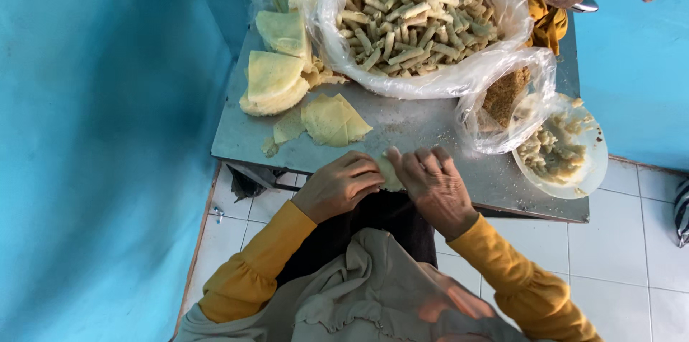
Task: The person tears small pieces from flat dough sheets, rolls and shapes each piece by hand into a short cylinder, and places the shaped dough sticks into a large plastic-lined bowl already filled with similar pieces. They repeat this cycle continuously, occasionally reaching into the bowl to reposition pieces.
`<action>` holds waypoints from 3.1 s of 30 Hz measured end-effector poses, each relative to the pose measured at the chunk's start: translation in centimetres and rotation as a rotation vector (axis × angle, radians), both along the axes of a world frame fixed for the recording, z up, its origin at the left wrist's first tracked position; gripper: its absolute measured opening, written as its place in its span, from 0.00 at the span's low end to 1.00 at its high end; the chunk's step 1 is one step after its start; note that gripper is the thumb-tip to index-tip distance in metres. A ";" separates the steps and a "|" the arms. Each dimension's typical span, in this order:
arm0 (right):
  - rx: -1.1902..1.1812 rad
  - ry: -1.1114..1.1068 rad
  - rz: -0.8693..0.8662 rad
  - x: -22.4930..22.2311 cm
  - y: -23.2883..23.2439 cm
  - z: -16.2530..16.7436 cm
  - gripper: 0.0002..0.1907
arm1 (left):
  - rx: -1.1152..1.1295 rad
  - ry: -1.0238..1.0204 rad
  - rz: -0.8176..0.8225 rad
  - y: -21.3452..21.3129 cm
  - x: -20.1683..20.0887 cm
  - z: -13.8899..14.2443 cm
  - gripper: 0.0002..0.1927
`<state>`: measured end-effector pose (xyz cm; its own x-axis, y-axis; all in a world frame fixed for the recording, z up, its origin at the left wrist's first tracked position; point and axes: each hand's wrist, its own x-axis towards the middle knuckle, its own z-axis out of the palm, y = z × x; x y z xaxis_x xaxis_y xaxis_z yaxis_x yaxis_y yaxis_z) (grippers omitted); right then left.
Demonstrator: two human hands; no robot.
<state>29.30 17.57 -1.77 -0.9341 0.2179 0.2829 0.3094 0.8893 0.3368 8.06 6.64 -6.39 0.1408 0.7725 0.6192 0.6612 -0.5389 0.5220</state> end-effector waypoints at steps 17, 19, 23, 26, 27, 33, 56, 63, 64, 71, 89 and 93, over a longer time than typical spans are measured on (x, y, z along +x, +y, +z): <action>-0.550 0.296 -0.105 -1.2 0.6 -1.3 0.27 | 0.008 -0.004 -0.003 0.2 -0.3 -0.5 0.09; -0.632 0.291 -0.158 -0.9 0.8 -1.9 0.27 | 0.005 -0.003 -0.005 0.1 -0.3 -0.6 0.09; -0.726 0.306 -0.162 0.1 1.0 -2.9 0.29 | 0.002 -0.011 0.001 -0.2 -0.3 -0.7 0.09; -0.835 0.390 -0.138 0.8 1.3 -3.0 0.21 | 0.011 -0.015 0.004 -0.5 -0.4 -0.5 0.09; -0.782 0.391 -0.186 1.0 1.3 -3.0 0.24 | 0.014 -0.016 0.003 -0.5 -0.4 -0.5 0.09; -0.666 0.340 -0.223 0.3 0.3 -2.1 0.30 | 0.010 -0.022 0.002 -0.6 -0.6 -0.2 0.09; 0.129 -0.077 -0.124 -0.9 -2.1 -0.4 0.28 | -0.039 -0.085 0.044 -1.4 0.4 0.2 0.10; -0.204 0.172 -0.072 1.4 -4.2 0.7 0.19 | -0.047 -0.132 0.035 -1.6 0.3 0.7 0.07; -0.294 0.230 -0.072 1.9 -3.8 1.1 0.15 | -0.048 -0.133 0.046 -1.5 0.4 0.7 0.07; -0.470 0.408 -0.278 5.2 0.6 3.5 0.30 | -0.058 -0.131 0.053 -0.8 1.0 1.2 0.07; -0.460 0.253 -0.175 1.7 -2.8 -0.7 0.35 | -0.068 -0.093 0.063 -0.5 1.0 0.7 0.08; -0.483 0.265 -0.119 3.2 -2.9 -1.0 0.31 | -0.065 -0.072 0.054 -0.4 0.8 0.6 0.09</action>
